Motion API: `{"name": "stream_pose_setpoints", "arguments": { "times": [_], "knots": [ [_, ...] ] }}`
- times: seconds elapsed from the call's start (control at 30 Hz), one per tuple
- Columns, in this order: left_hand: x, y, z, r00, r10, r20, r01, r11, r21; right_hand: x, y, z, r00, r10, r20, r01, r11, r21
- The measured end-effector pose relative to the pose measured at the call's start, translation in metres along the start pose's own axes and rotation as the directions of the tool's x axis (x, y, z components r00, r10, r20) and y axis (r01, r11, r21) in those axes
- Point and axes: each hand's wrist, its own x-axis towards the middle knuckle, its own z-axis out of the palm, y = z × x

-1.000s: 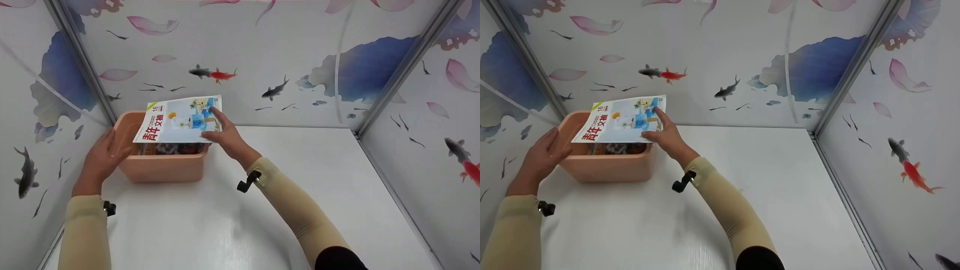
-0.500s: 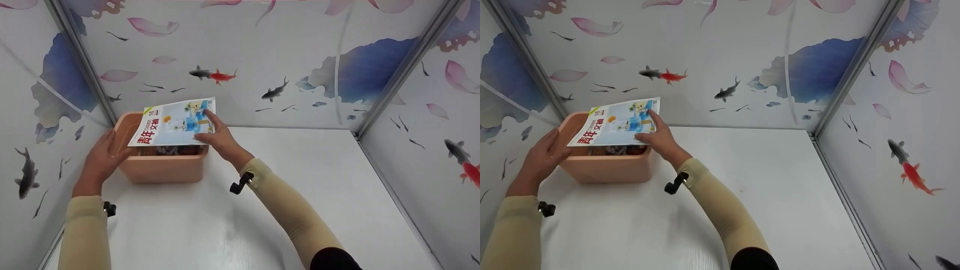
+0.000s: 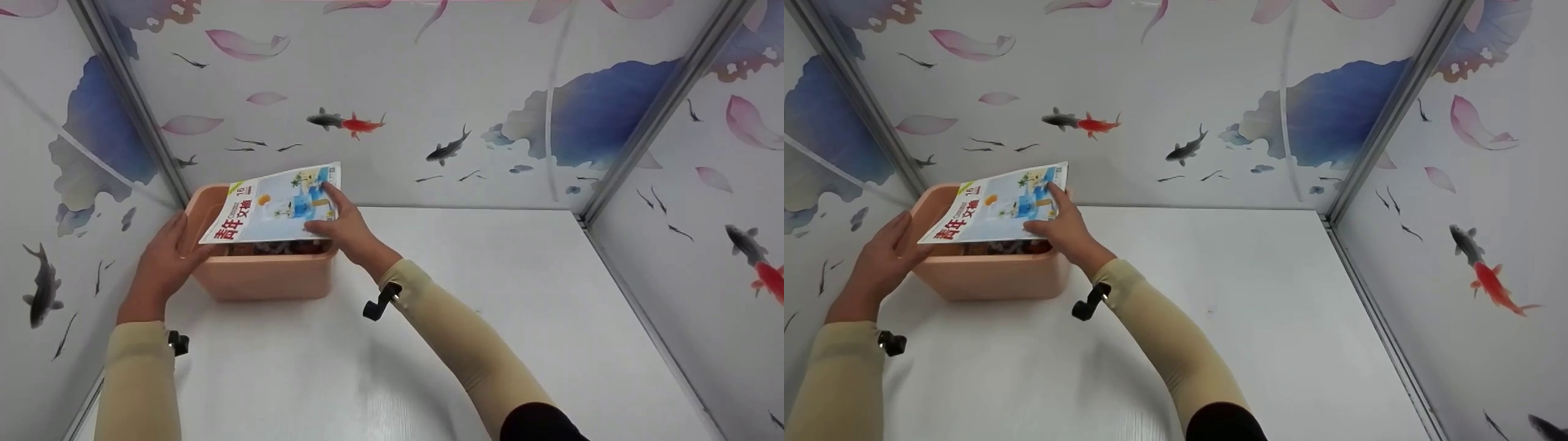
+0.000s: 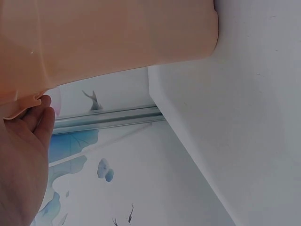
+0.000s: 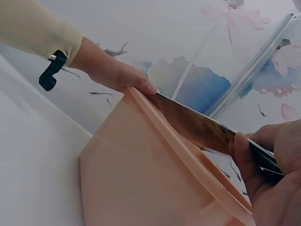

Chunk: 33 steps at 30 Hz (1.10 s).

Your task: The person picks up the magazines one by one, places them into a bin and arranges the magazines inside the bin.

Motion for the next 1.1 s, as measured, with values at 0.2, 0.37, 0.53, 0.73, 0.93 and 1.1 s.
{"name": "stream_pose_setpoints", "arguments": {
  "times": [0.2,0.37,0.53,0.73,0.93,1.1],
  "knots": [
    [0.000,-0.002,0.000,1.000,0.017,0.004,-0.017,1.000,0.012,0.001,-0.001,0.007,1.000,-0.003,-0.005,0.002,1.000,-0.009],
    [0.000,-0.003,0.000,1.000,0.022,0.010,-0.022,1.000,0.009,0.002,-0.002,0.011,1.000,0.004,0.003,-0.004,1.000,0.012],
    [0.001,-0.003,-0.001,1.000,0.026,0.012,-0.026,1.000,0.004,0.002,-0.002,0.016,1.000,0.029,-0.007,-0.028,0.999,0.018],
    [0.002,-0.002,-0.001,1.000,0.019,0.025,-0.019,1.000,-0.001,0.006,-0.001,0.021,0.999,0.037,-0.020,-0.038,0.999,-0.014],
    [0.002,-0.002,-0.001,0.999,0.014,0.033,-0.014,1.000,-0.002,0.007,-0.002,0.026,0.999,0.037,-0.032,-0.039,0.998,-0.058],
    [0.003,-0.001,-0.001,0.999,0.008,0.035,-0.008,1.000,0.009,0.007,-0.003,0.030,0.998,0.047,-0.040,-0.051,0.993,-0.106]
  ]
}}
